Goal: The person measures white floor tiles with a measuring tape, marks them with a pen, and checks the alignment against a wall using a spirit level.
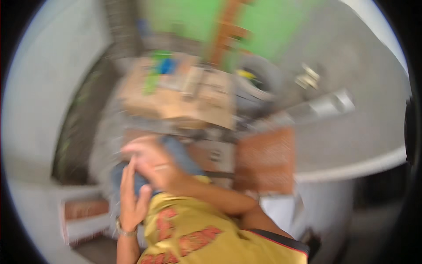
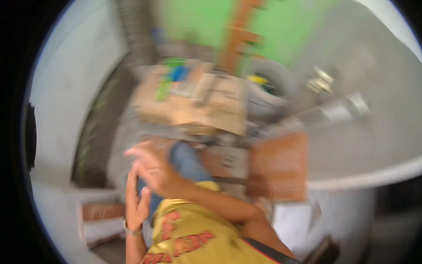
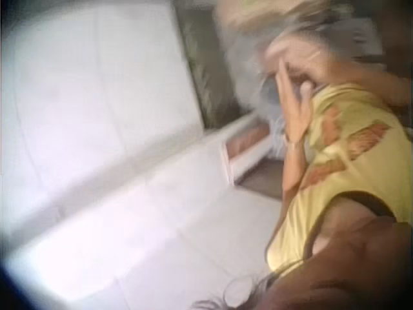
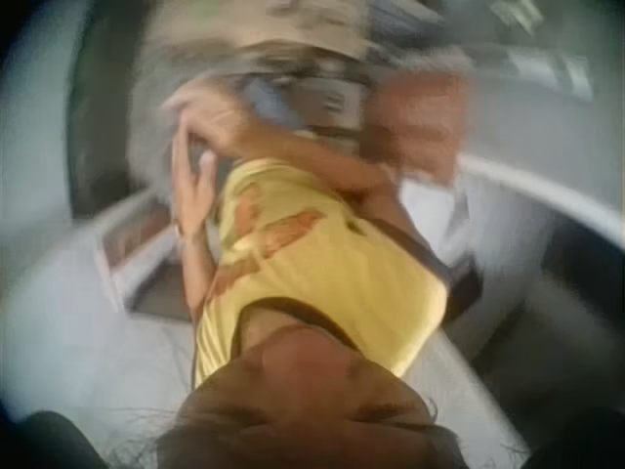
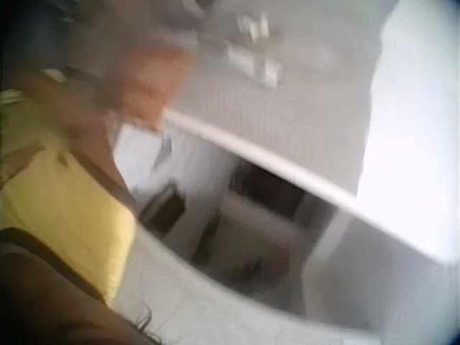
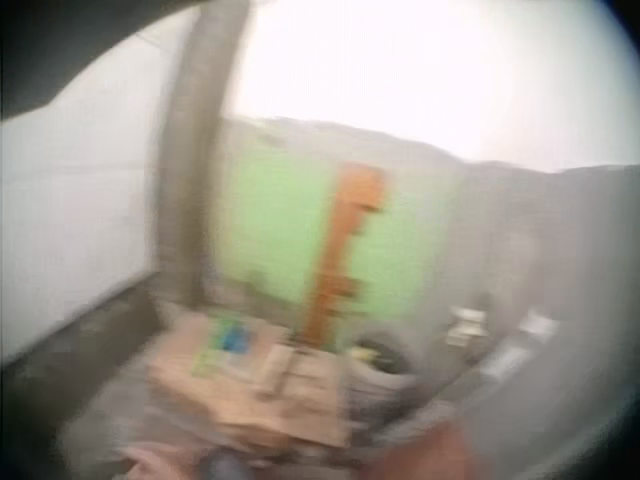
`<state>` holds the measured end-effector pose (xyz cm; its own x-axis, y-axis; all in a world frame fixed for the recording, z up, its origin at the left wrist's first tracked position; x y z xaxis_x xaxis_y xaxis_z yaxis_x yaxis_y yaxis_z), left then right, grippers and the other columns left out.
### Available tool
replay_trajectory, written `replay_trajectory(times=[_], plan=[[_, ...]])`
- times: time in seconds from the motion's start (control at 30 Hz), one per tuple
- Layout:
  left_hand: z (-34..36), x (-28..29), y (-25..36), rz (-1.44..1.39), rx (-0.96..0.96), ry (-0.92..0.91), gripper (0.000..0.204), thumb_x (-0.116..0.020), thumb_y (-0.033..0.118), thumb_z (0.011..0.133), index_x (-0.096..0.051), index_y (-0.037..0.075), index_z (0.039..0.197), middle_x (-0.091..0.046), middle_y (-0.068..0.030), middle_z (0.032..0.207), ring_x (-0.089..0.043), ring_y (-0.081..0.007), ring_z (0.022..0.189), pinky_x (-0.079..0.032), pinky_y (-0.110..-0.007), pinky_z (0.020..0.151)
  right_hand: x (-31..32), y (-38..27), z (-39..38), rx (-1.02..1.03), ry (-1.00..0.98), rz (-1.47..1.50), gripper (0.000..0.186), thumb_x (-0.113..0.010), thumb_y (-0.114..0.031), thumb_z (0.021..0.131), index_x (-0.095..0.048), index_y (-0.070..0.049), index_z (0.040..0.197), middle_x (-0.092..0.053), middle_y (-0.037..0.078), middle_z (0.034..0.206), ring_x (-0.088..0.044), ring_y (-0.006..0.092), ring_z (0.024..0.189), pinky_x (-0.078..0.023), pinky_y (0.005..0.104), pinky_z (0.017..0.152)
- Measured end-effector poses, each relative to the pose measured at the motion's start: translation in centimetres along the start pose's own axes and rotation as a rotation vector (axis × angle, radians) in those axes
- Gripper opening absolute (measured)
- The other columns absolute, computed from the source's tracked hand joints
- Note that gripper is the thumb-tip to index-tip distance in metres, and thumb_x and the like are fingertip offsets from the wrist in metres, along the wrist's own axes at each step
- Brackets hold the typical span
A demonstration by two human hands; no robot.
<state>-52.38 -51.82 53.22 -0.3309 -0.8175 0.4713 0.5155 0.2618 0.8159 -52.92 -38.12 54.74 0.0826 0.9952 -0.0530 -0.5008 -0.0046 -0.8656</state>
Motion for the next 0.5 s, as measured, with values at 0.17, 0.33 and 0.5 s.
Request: replay_trajectory(times=[0.17,0.33,0.5], plan=[[-3.3,-8.8,-6.7,-0.158,0.181,-0.408,0.034,-0.047,0.026,0.106,-0.058,-0.005,0.115,-0.059,-0.0124,0.075,-0.057,-0.0218,0.066,-0.046,-0.036,0.064,3.9,4.1,-6.6,-0.209,0.071,-0.384,0.036,-0.061,-0.027,0.099,-0.059,-0.003,0.125,-0.059,0.016,0.124,-0.053,0.033,0.118,-0.04,0.0452,0.103],[-0.8,-10.2,-9.5,-0.21,0.207,-0.41,0.034,-0.045,0.028,0.108,-0.061,-0.001,0.117,-0.051,-0.0031,0.063,-0.051,-0.0124,0.055,-0.041,-0.029,0.052,20.7,-1.4,-15.6,-0.276,0.626,-1.022,0.047,-0.068,-0.028,0.089,-0.061,0.001,0.126,-0.065,0.023,0.116,-0.06,0.0405,0.111,-0.045,0.0465,0.101],[-1.8,-9.9,-19.1,-0.322,0.426,-0.328,0.025,-0.053,0.02,0.106,-0.062,0.001,0.12,-0.059,-0.0008,0.077,-0.053,-0.007,0.058,-0.045,-0.024,0.054,30.4,-6.5,-24.7,-0.663,0.76,-1.599,0.038,-0.06,-0.014,0.093,-0.06,0.004,0.127,-0.063,0.027,0.119,-0.055,0.0458,0.115,-0.043,0.0508,0.101]])
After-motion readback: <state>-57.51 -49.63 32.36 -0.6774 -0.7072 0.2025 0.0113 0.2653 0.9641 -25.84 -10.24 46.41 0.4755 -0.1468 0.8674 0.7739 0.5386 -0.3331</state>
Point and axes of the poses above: each hand's wrist, its own z-axis towards the middle knuckle, its own x-axis out of the back of the hand, y = z × x, the point moved 7 cm from there along z, towards the middle knuckle
